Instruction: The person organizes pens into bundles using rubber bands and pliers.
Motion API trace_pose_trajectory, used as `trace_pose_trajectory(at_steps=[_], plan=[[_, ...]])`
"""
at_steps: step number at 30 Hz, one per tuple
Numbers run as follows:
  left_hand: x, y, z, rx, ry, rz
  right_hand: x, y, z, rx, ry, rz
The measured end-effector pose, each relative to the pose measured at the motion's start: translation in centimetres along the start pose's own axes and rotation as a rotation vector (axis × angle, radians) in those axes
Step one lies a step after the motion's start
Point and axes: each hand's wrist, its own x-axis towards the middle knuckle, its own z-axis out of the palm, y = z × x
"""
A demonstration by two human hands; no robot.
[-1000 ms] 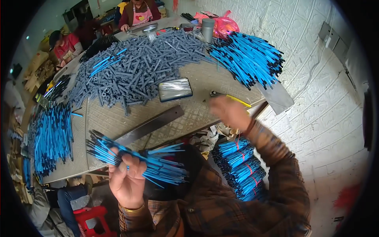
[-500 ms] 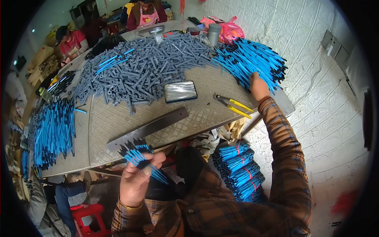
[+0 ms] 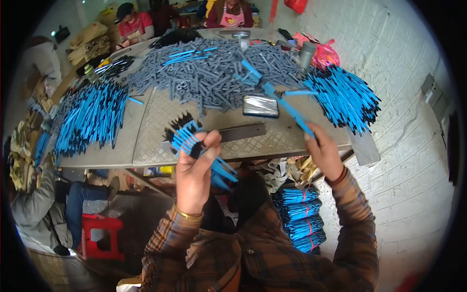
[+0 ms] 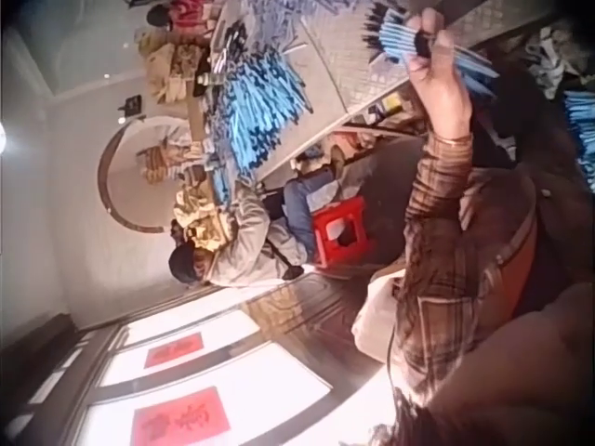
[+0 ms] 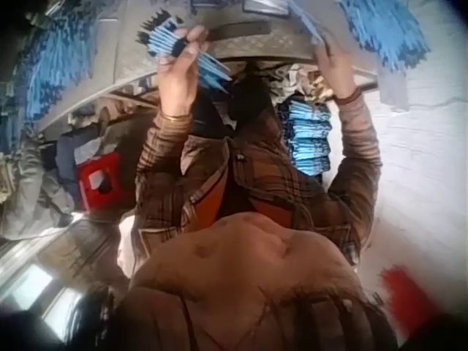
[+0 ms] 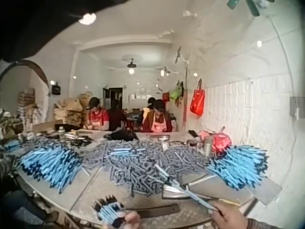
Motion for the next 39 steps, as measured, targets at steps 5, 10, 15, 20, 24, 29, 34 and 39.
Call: trace_pose_trajectory(at_steps=[5, 10, 15, 20, 24, 29, 34, 39], plan=[[0.5, -1.5, 0.2, -0.019, 0.032, 0.217, -4.4, -4.0, 5.3, -0.01, -0.213, -0.107], [-0.4, -0.9, 0.0, 0.03, 0.077, 0.114, -4.7, -4.9, 6.1, -0.01, -0.091, -0.307], [-2.3, 0.4, 1.4, -0.003, 0.205, 0.035, -5.3, -4.5, 5.8, -0.026, -0.204, -0.179], [-3.5, 0.8, 1.0, -0.027, 0.261, 0.119, -7.8, -5.1, 5.3, 0.28, -0.128, 0.032], [-4.6, 0.2, 1.8, 0.051, 0.21, 0.281, -10.1, -6.5, 6.3, 0.292, -0.129, -0.182], [-5.9, -0.2, 2.4, 0.215, 0.201, 0.442, -12.8, -7.5, 7.3, 0.219, -0.114, -0.331], [-6.9, 1.3, 2.0, 0.238, 0.171, 0.438, -13.8, -8.2, 7.8, 0.131, -0.136, -0.419], [-6.8, 3.1, 1.0, 0.063, 0.244, 0.187, -12.9, -7.1, 9.6, 0.185, -0.147, -0.402]])
